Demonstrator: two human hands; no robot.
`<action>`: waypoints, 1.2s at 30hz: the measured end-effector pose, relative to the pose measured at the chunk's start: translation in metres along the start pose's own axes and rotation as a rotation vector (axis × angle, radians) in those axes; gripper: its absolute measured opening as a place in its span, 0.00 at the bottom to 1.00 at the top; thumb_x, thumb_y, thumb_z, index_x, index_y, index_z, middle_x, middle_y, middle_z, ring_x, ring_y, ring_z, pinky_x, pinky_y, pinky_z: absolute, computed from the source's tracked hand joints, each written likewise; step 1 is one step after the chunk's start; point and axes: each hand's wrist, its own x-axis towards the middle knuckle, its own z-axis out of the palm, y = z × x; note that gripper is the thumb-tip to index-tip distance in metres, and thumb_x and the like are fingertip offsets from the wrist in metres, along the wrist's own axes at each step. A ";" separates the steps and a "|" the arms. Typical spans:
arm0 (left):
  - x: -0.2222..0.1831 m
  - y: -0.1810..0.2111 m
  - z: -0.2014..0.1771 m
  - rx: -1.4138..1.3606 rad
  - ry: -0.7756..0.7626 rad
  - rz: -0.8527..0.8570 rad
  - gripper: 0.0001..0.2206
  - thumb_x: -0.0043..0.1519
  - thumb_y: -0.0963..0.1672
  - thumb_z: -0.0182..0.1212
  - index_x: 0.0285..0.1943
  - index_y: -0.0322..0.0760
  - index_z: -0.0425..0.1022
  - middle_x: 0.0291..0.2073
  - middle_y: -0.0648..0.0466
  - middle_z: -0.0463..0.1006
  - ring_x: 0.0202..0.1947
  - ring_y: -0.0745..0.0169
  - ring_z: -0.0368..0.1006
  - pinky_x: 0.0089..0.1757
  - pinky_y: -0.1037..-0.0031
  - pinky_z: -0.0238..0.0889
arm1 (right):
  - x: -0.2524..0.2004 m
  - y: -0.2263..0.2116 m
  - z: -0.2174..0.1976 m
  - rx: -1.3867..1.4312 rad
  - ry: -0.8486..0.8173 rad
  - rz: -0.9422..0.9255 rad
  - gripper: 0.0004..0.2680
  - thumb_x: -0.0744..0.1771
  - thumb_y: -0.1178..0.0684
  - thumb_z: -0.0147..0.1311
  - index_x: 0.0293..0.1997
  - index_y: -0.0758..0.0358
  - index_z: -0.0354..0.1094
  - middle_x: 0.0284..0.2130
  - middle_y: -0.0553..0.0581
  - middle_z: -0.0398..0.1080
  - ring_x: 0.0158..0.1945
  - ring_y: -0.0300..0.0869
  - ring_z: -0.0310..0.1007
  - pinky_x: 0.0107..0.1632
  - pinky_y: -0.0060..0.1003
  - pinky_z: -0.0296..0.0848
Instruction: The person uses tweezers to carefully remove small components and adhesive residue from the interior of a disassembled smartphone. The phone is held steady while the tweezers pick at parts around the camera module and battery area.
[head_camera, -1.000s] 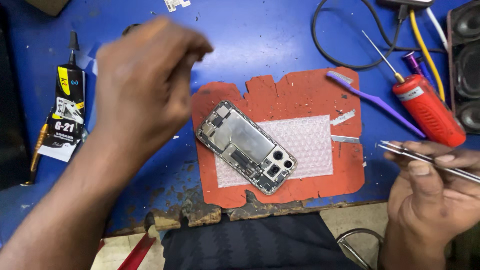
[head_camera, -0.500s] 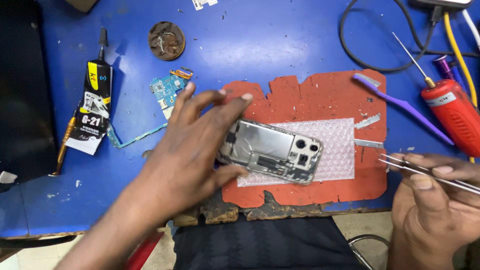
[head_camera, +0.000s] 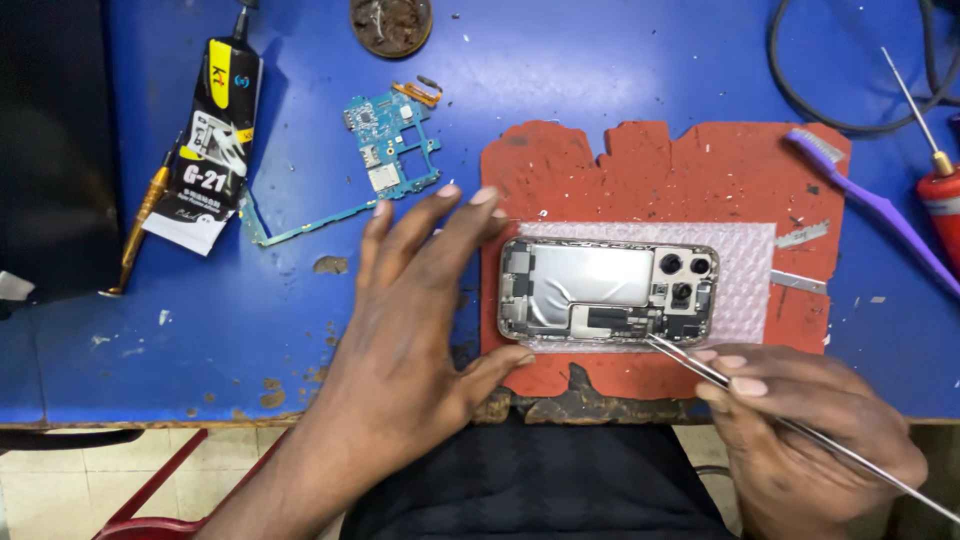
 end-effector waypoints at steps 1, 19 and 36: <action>0.001 -0.001 0.000 0.008 0.000 0.029 0.46 0.50 0.47 0.77 0.75 0.31 0.50 0.69 0.48 0.64 0.74 0.38 0.53 0.69 0.40 0.37 | 0.001 -0.004 0.003 -0.021 -0.014 0.006 0.08 0.65 0.65 0.65 0.42 0.64 0.67 0.39 0.63 0.76 0.45 0.47 0.82 0.50 0.38 0.85; -0.009 -0.005 0.016 0.008 0.056 0.071 0.45 0.52 0.48 0.77 0.75 0.38 0.50 0.64 0.46 0.69 0.71 0.40 0.59 0.69 0.37 0.37 | -0.015 0.015 0.010 -0.021 0.051 -0.094 0.07 0.68 0.62 0.62 0.45 0.66 0.65 0.39 0.66 0.76 0.45 0.48 0.83 0.52 0.42 0.85; -0.005 -0.004 0.021 0.057 0.024 0.030 0.44 0.47 0.48 0.79 0.71 0.36 0.57 0.64 0.48 0.68 0.70 0.43 0.61 0.69 0.39 0.39 | 0.001 0.057 -0.021 0.259 0.344 -0.111 0.09 0.74 0.62 0.62 0.50 0.68 0.61 0.40 0.65 0.72 0.42 0.45 0.79 0.51 0.41 0.86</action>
